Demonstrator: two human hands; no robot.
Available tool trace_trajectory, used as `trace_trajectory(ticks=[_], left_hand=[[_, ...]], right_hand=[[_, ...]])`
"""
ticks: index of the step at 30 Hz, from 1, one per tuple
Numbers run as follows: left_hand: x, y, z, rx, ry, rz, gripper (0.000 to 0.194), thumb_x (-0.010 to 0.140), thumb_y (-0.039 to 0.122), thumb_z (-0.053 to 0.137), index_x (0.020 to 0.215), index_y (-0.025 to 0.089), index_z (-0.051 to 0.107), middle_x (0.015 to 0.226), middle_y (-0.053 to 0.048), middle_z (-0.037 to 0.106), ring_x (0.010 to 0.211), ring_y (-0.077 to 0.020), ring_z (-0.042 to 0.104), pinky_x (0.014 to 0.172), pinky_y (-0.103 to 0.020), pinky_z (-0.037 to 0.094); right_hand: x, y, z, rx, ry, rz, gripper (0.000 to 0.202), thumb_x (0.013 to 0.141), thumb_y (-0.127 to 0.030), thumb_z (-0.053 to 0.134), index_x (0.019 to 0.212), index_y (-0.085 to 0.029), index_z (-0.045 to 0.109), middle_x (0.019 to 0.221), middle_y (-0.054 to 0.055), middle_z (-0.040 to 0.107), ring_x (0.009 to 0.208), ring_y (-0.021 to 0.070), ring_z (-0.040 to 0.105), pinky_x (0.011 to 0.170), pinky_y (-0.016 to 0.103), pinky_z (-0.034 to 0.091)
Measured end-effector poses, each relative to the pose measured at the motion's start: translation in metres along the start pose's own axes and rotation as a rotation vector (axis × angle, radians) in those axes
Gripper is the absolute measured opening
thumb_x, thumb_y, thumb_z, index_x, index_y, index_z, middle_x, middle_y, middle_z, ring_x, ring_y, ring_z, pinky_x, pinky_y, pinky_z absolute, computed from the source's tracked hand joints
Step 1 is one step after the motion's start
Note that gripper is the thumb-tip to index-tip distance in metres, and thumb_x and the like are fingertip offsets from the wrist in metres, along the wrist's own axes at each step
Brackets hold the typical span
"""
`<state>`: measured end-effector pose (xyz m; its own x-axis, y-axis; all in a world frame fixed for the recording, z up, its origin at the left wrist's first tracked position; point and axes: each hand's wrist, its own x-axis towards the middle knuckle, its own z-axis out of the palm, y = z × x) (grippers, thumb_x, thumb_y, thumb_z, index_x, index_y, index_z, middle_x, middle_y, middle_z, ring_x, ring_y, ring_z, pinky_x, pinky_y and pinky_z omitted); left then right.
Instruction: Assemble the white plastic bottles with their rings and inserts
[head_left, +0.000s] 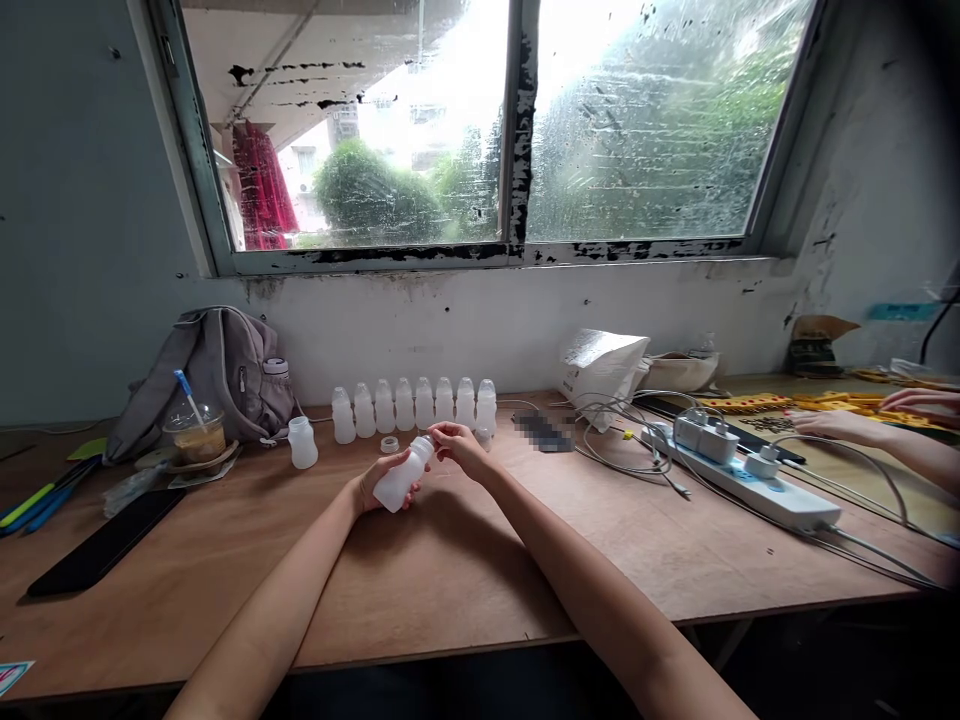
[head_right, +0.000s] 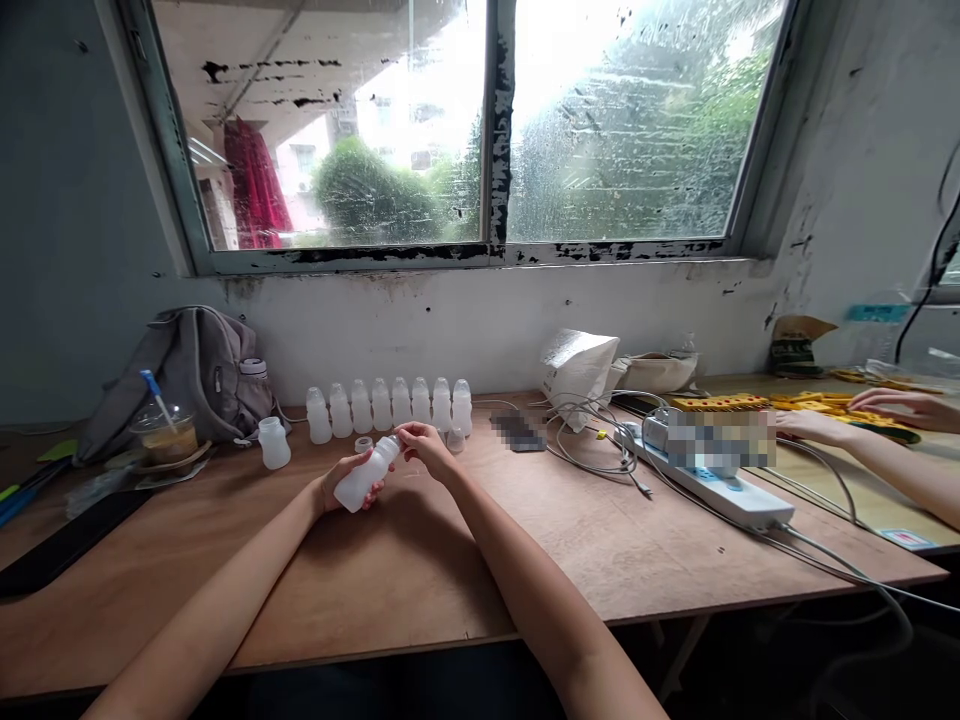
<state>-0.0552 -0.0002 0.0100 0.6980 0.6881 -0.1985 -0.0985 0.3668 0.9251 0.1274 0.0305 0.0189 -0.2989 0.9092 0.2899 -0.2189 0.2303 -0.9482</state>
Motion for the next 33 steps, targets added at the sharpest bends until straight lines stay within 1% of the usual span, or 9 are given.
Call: trace_trajectory(ticks=[3,5,10,12,15,19,24,29,33], left_hand=[[0.000,0.003,0.004,0.010,0.047,0.030,0.058,0.069,0.060,0.045,0.100,0.012,0.050,0.065,-0.003,0.054,0.045,-0.0131,0.051,0.044,-0.026,0.040],[0.002,0.004,0.006,0.021,0.133,0.153,0.053,0.069,0.056,0.047,0.100,0.013,0.051,0.073,-0.006,0.058,0.052,-0.0150,0.055,0.049,-0.027,0.043],[0.012,0.006,-0.002,0.244,0.617,0.609,0.046,0.062,0.043,0.060,0.098,0.014,0.053,0.083,-0.006,0.060,0.071,-0.0169,0.057,0.061,-0.025,0.043],[0.013,0.011,-0.011,0.380,0.748,0.685,0.046,0.058,0.040,0.064,0.095,0.015,0.054,0.086,-0.005,0.060,0.076,-0.0179,0.056,0.065,-0.025,0.042],[0.006,0.027,-0.027,0.678,0.869,0.727,0.043,0.058,0.037,0.065,0.096,0.019,0.054,0.088,-0.005,0.060,0.080,-0.0193,0.055,0.070,-0.028,0.041],[-0.013,0.062,-0.051,1.126,1.043,0.637,0.037,0.063,0.035,0.062,0.097,0.023,0.054,0.086,-0.004,0.060,0.083,-0.0217,0.054,0.074,-0.029,0.038],[-0.036,0.101,-0.080,1.490,1.228,0.357,0.038,0.066,0.037,0.059,0.099,0.020,0.054,0.095,-0.008,0.058,0.093,-0.0249,0.049,0.080,-0.031,0.034],[-0.042,0.108,-0.096,1.600,1.340,0.021,0.043,0.068,0.046,0.053,0.103,0.021,0.052,0.101,-0.011,0.057,0.103,-0.0314,0.040,0.080,-0.041,0.030],[-0.040,0.105,-0.103,1.590,1.339,-0.060,0.046,0.068,0.050,0.051,0.100,0.017,0.053,0.099,-0.012,0.060,0.106,-0.0347,0.036,0.082,-0.048,0.024]], right_hand=[[0.003,0.004,-0.005,-0.013,0.102,0.002,0.031,0.058,-0.037,0.065,0.078,-0.014,0.062,0.068,0.002,0.057,0.057,0.0100,0.052,0.051,0.023,0.042],[0.006,0.008,-0.010,-0.033,0.169,-0.002,0.030,0.059,-0.036,0.063,0.080,-0.015,0.062,0.068,0.002,0.058,0.057,0.0099,0.052,0.051,0.022,0.041],[0.009,0.020,-0.023,-0.078,0.250,0.006,0.024,0.059,-0.032,0.061,0.077,-0.015,0.062,0.061,0.001,0.055,0.052,0.0087,0.048,0.046,0.021,0.039],[0.010,0.023,-0.026,-0.106,0.260,0.013,0.022,0.060,-0.031,0.061,0.076,-0.015,0.062,0.061,0.001,0.054,0.051,0.0086,0.048,0.044,0.021,0.038],[0.009,0.025,-0.029,-0.160,0.255,0.023,0.021,0.062,-0.030,0.060,0.076,-0.015,0.062,0.065,0.003,0.056,0.050,0.0088,0.049,0.042,0.021,0.039],[0.008,0.026,-0.027,-0.249,0.230,0.030,0.019,0.066,-0.029,0.057,0.077,-0.015,0.061,0.068,0.004,0.058,0.047,0.0085,0.049,0.041,0.022,0.040],[0.006,0.027,-0.020,-0.412,0.197,0.007,0.016,0.067,-0.027,0.057,0.073,-0.014,0.062,0.060,0.003,0.058,0.043,0.0093,0.048,0.038,0.022,0.038],[0.003,0.025,-0.010,-0.637,0.165,-0.092,0.008,0.066,-0.020,0.057,0.068,-0.015,0.063,0.066,0.003,0.061,0.056,0.0118,0.053,0.052,0.022,0.041],[0.002,0.026,-0.006,-0.794,0.152,-0.142,0.009,0.066,-0.018,0.057,0.072,-0.016,0.063,0.073,0.003,0.060,0.067,0.0135,0.053,0.062,0.023,0.040]])
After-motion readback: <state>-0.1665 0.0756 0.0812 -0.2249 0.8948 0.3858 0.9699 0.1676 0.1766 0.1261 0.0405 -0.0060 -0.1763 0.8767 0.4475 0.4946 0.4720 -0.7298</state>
